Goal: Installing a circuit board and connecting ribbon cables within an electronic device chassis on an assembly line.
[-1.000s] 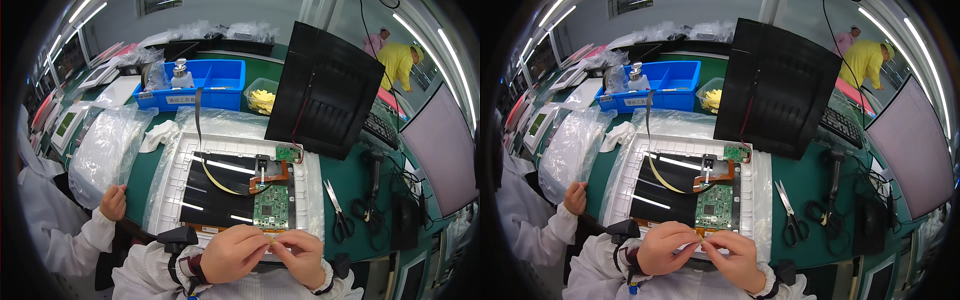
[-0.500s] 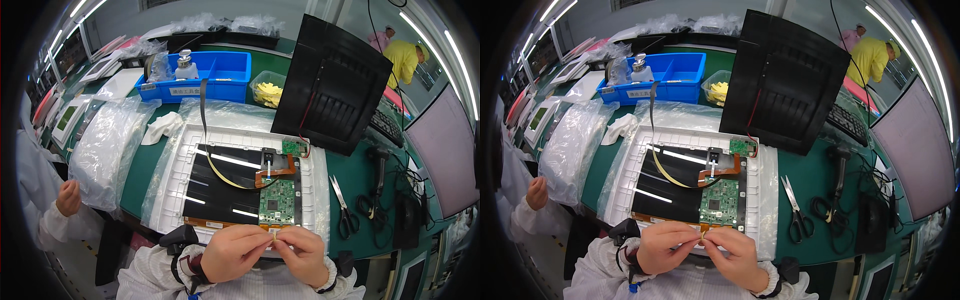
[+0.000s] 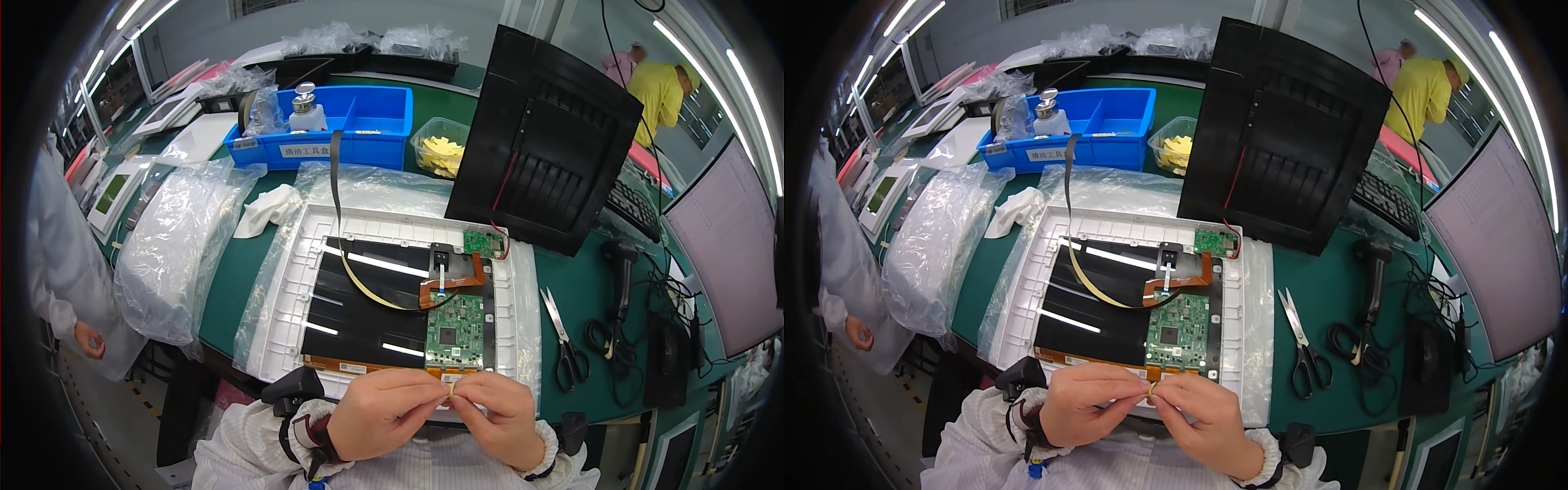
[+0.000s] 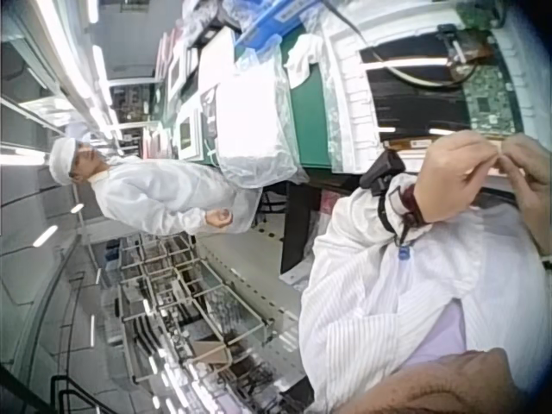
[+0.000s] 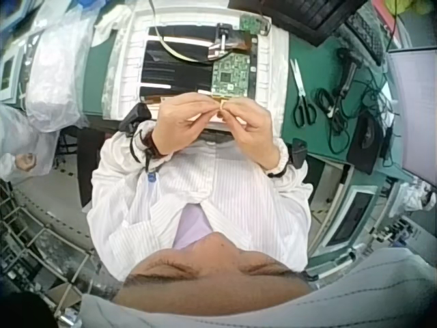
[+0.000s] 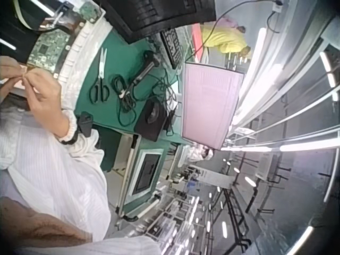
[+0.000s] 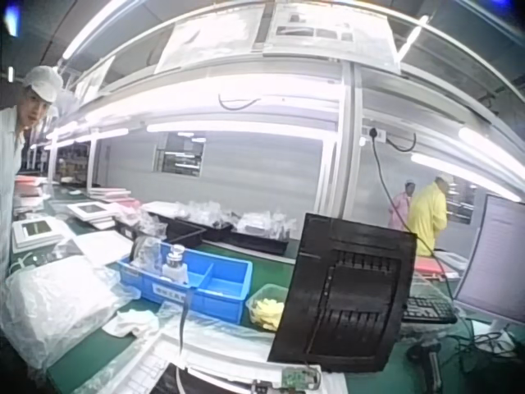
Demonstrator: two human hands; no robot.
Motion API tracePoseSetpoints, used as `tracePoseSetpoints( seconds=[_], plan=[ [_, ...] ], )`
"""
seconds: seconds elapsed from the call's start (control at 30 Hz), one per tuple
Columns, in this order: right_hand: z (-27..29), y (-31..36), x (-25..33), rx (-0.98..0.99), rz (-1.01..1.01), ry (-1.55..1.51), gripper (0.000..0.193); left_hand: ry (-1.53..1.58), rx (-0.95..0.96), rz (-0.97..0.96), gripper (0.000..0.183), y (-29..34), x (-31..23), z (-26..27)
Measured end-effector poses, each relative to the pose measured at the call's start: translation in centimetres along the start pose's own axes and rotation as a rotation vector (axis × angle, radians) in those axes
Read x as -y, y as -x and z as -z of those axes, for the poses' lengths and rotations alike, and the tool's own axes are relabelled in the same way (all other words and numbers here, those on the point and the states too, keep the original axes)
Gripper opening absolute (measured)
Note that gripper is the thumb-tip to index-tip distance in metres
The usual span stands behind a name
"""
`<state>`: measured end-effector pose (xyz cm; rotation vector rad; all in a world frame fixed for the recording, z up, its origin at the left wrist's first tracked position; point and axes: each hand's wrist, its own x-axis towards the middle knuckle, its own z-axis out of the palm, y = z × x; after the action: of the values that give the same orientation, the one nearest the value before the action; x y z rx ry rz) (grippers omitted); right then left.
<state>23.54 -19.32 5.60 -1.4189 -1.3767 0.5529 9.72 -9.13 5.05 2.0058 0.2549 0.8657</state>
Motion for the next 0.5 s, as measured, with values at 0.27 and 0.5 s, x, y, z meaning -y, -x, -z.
tracePoseSetpoints(
  seconds=[0.27,0.5],
  plan=[
    [0.21,-0.07,-0.1,0.03,-0.003,0.009,0.01,-0.004,0.039,0.023,0.016,0.05,0.01,0.18],
    [0.1,-0.19,0.09,-0.014,-0.012,0.009,0.007,0.004,0.054,0.023,0.015,0.04,0.04,0.19]
  ],
)
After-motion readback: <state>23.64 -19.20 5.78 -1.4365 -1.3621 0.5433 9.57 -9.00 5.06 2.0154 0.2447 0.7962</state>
